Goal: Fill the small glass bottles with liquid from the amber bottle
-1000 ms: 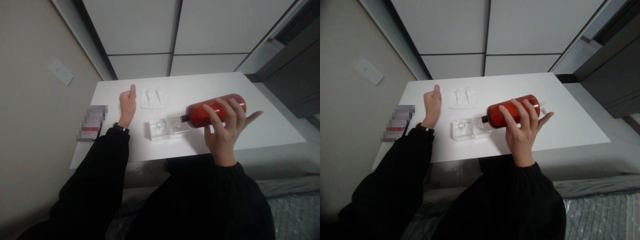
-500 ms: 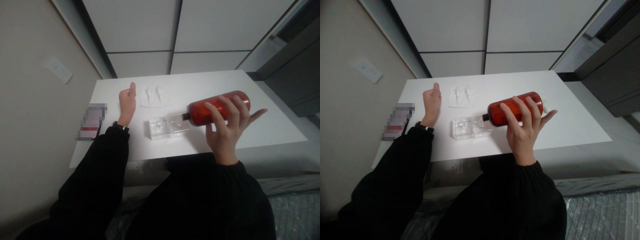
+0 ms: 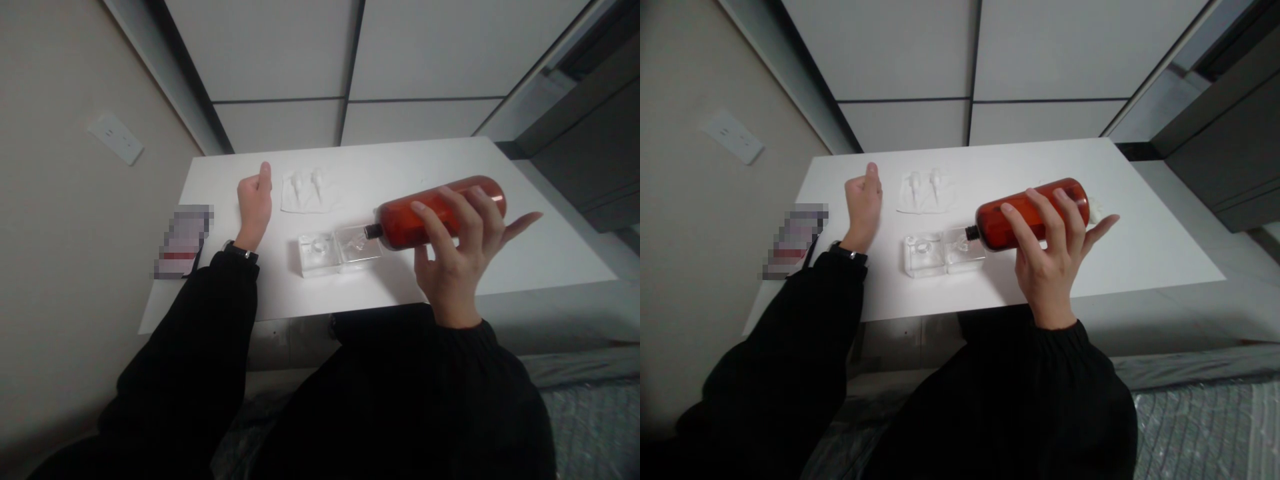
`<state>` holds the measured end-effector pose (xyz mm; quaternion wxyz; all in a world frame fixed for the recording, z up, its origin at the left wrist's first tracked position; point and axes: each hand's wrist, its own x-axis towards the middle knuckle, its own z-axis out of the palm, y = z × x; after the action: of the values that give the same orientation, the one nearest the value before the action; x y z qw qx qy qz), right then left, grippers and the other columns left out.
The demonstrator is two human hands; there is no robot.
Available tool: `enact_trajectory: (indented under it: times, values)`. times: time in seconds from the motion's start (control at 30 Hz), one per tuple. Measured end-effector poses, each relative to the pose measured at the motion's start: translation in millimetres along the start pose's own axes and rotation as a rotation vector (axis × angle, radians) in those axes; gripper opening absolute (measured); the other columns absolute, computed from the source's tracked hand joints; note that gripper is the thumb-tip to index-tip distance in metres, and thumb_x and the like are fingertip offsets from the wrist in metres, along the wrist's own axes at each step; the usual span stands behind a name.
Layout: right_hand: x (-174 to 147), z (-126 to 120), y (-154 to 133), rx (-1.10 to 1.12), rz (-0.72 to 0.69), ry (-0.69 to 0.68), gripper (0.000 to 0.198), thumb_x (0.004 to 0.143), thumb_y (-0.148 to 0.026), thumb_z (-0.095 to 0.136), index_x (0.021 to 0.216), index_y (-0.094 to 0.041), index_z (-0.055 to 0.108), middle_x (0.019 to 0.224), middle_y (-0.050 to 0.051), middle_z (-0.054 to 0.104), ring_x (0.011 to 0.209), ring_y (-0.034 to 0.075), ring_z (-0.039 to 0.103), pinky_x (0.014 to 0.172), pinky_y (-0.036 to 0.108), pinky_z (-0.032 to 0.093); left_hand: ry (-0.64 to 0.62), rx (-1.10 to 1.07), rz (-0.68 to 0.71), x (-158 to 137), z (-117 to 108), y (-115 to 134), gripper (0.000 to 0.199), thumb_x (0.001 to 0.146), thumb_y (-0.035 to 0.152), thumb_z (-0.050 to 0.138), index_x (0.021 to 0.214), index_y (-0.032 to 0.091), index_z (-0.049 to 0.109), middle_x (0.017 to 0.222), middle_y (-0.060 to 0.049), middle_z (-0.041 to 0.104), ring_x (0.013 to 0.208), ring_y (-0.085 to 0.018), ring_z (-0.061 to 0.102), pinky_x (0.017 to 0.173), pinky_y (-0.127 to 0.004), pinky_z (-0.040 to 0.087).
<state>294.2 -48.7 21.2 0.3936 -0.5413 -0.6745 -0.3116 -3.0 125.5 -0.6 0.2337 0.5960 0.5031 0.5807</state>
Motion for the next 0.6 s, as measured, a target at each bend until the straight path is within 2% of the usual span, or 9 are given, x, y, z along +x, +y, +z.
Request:
enact_trajectory:
  times: [0.13,0.6]
  values:
    - [1.0,1.0,2.9,-0.028,-0.042,0.025,0.068,0.087,-0.003,0.061,0.145,-0.039,0.061,0.141,0.005,0.068,0.139,0.037,0.058,0.120,0.087,0.017,-0.003,0.004,0.001,0.3,0.2,-1.0,0.081,0.082,0.097,0.044,0.057,0.024,0.022,0.056,0.004,0.020,0.052,-0.012,0.019,0.055,-0.036,0.012]
    - [3.6,-2.8,2.2,0.021,-0.014,-0.025,0.065,0.090,-0.005,0.058,0.144,-0.043,0.062,0.143,0.004,0.067,0.144,0.038,0.054,0.121,0.088,0.012,-0.027,0.033,0.008,0.8,0.1,-5.2,0.079,0.085,0.095,0.041,0.060,0.024,0.021,0.059,0.004,0.021,0.053,-0.012,0.020,0.055,-0.035,0.013]
